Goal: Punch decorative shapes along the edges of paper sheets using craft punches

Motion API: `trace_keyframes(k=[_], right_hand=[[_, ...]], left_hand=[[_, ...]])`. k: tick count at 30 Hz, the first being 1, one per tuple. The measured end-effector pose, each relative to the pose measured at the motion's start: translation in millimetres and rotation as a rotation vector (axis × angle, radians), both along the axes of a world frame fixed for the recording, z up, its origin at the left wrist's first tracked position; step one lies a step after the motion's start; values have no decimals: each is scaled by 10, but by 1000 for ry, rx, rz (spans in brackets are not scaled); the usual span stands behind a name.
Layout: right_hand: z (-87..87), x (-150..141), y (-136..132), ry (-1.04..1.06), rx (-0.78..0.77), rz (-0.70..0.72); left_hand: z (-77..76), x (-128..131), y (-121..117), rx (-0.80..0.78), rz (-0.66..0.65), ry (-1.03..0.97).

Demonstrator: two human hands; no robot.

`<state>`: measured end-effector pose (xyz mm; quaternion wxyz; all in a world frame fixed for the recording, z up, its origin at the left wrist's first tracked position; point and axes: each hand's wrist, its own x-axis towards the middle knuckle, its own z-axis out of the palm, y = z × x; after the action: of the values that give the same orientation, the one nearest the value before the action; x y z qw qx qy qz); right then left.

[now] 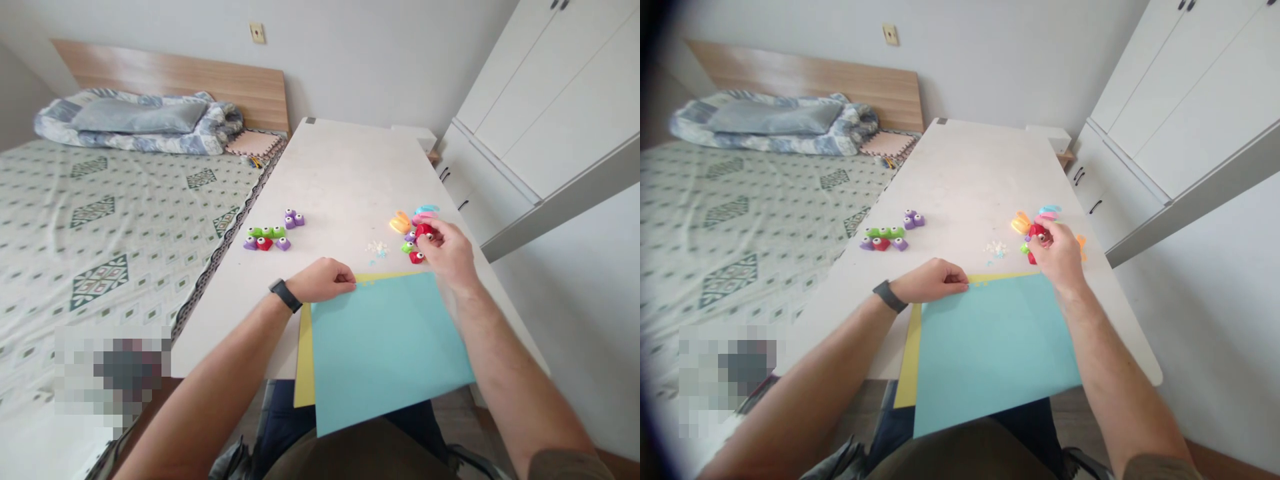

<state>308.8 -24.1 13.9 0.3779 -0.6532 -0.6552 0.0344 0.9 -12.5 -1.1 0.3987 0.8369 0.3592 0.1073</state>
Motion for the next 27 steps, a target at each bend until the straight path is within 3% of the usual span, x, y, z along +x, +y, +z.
trace_keyframes(k=[5,15,24,27], right_hand=[[117,-6,257,-169,-141,38],[-29,-300,676,-597,-392,111],[-100,-315,719,-693,-423,106],[-98,-388,680,-712,-351,79]], left_hand=[[-8,-12,5,37,0,10],[-62,-41,11,8,-9,-47],[-81,-59,0,57,-17,-41],[-75,-66,-8,81,-16,-39]])
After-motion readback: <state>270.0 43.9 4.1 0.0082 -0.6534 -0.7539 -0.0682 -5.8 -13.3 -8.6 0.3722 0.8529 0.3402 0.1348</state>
